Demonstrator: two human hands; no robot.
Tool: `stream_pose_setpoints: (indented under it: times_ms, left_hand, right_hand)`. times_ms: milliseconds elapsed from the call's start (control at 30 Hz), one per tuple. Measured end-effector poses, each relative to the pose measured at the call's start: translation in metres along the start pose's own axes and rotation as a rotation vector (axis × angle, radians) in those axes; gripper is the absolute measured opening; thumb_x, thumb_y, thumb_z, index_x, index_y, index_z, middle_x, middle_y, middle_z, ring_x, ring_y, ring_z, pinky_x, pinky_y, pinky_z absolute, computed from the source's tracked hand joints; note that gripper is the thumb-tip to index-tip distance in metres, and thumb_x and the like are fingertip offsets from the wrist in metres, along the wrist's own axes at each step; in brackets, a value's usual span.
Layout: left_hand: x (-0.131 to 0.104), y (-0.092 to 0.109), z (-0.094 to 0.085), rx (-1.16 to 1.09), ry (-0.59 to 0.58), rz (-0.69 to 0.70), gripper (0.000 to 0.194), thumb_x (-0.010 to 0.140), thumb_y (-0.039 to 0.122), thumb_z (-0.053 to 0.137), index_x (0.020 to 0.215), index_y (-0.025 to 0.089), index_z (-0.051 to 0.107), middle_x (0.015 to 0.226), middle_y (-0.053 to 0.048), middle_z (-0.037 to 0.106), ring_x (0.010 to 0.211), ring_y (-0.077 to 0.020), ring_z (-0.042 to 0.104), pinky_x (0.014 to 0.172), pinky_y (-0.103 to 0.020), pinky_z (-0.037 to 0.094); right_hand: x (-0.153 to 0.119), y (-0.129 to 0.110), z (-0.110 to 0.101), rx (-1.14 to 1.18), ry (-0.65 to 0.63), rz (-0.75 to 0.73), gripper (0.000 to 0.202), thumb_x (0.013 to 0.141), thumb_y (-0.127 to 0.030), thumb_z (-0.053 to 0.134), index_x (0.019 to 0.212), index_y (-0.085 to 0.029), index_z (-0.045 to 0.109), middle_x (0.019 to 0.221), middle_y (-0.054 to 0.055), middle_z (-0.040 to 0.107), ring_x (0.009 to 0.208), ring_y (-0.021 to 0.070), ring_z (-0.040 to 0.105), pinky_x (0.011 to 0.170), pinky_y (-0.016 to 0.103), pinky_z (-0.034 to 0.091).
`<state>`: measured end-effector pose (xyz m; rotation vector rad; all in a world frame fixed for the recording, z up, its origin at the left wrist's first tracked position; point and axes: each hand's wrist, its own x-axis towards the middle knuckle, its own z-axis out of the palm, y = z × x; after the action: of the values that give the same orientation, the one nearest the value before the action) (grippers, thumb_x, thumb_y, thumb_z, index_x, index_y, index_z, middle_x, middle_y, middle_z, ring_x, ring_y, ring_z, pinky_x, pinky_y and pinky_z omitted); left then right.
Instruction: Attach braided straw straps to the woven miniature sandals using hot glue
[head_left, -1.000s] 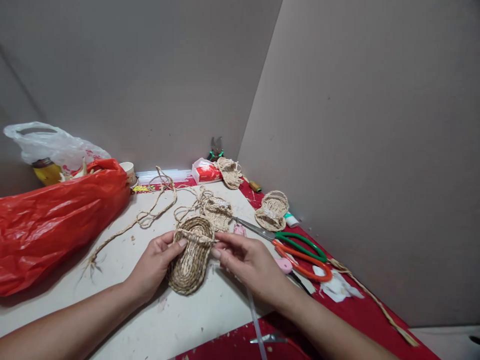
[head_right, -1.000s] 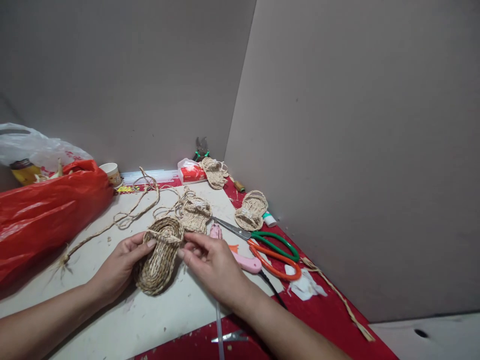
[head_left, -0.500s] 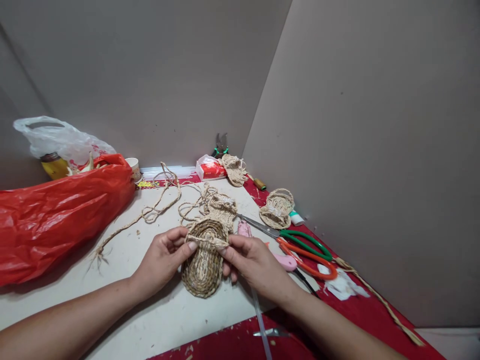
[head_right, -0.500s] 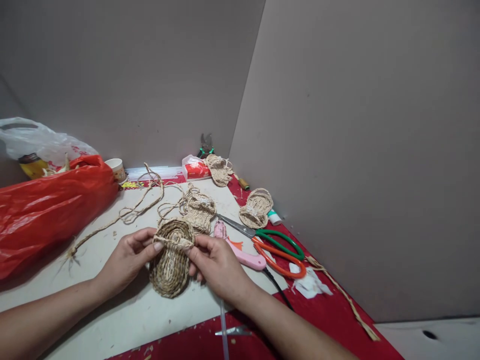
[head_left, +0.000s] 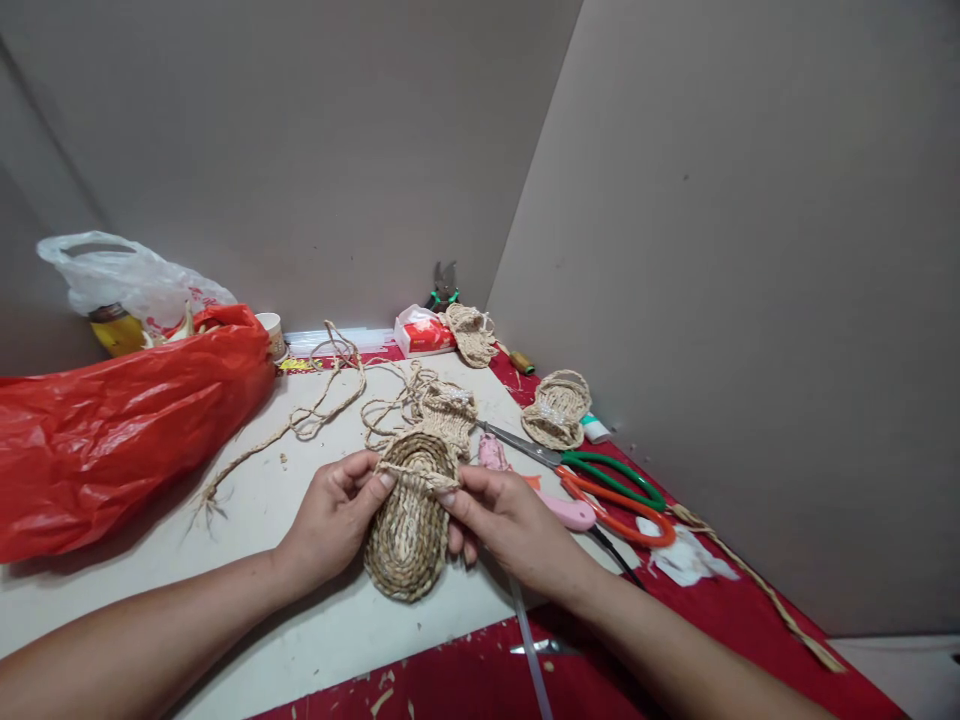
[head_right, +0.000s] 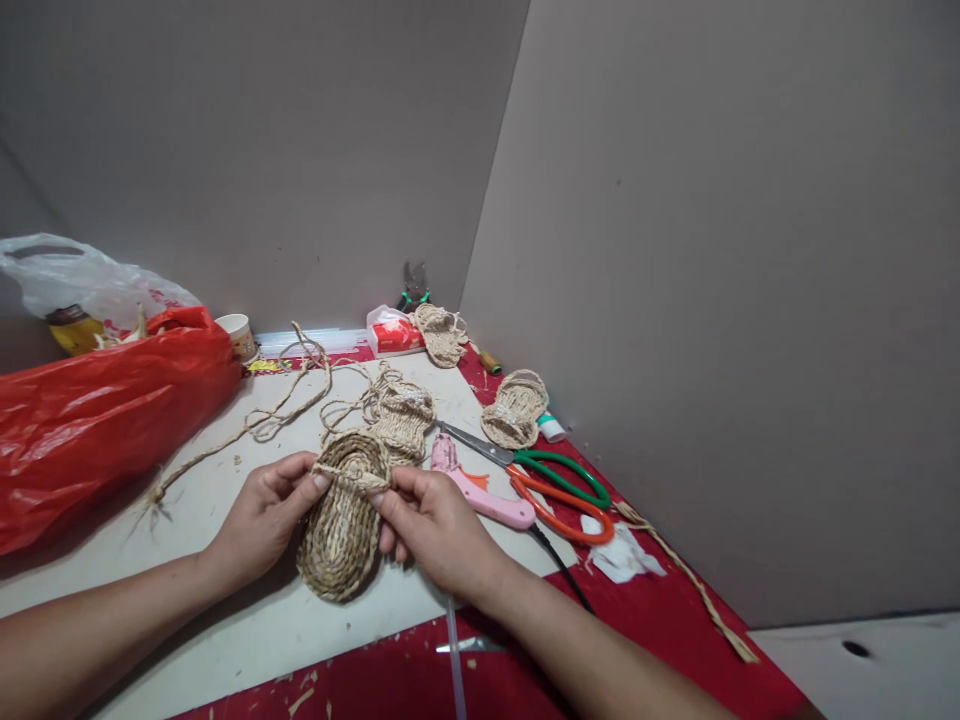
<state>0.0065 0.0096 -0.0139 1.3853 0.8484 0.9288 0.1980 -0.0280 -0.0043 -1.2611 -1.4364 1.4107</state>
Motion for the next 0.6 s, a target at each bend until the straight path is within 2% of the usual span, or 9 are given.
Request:
stream_pose_setpoints:
  times_ms: [100,267,400,600]
  left_hand:
    - [0.001,-0.002,0.000,-0.014,0.003,-0.016,0.022,0.083,0.037,0.062,0.078,0.015,0.061,0.068,0.001,0.058,0.063,-0.0116,0.049,0.061,-0.023,0.039]
    - [0.002,0.001,0.000,-0.064,-0.074,-0.047,0.022,0.081,0.037,0.063,0.083,0.015,0.065,0.070,0.000,0.061,0.062,-0.0113,0.050,0.060,-0.022,0.038]
    - [0.002,0.003,-0.001,-0.035,-0.054,-0.084,0.025,0.079,0.037,0.066,0.087,0.014,0.065,0.065,0.001,0.058,0.057,-0.0099,0.046,0.056,-0.022,0.034]
    - [0.003,-0.001,-0.004,-0.102,-0.144,-0.146,0.032,0.075,0.031,0.070,0.100,0.015,0.059,0.075,-0.001,0.062,0.066,-0.0111,0.053,0.064,-0.025,0.039]
  right_hand:
    - [-0.001,0.000,0.001,0.005,0.003,-0.005,0.027,0.084,-0.043,0.056,0.080,-0.016,0.057,0.054,-0.005,0.055,0.043,0.0064,0.048,0.046,0.019,0.038]
    - [0.000,0.002,-0.003,0.007,0.011,0.005,0.028,0.082,-0.044,0.058,0.077,-0.016,0.055,0.052,-0.005,0.055,0.041,0.0063,0.048,0.044,0.019,0.039]
    - [0.001,0.006,-0.005,0.017,0.008,0.016,0.027,0.084,-0.042,0.057,0.078,-0.016,0.056,0.051,-0.005,0.055,0.040,0.0057,0.048,0.043,0.018,0.039]
    - [0.000,0.010,-0.010,0.044,0.006,0.089,0.031,0.081,-0.046,0.059,0.073,-0.017,0.053,0.045,-0.007,0.054,0.035,0.0051,0.045,0.038,0.016,0.037]
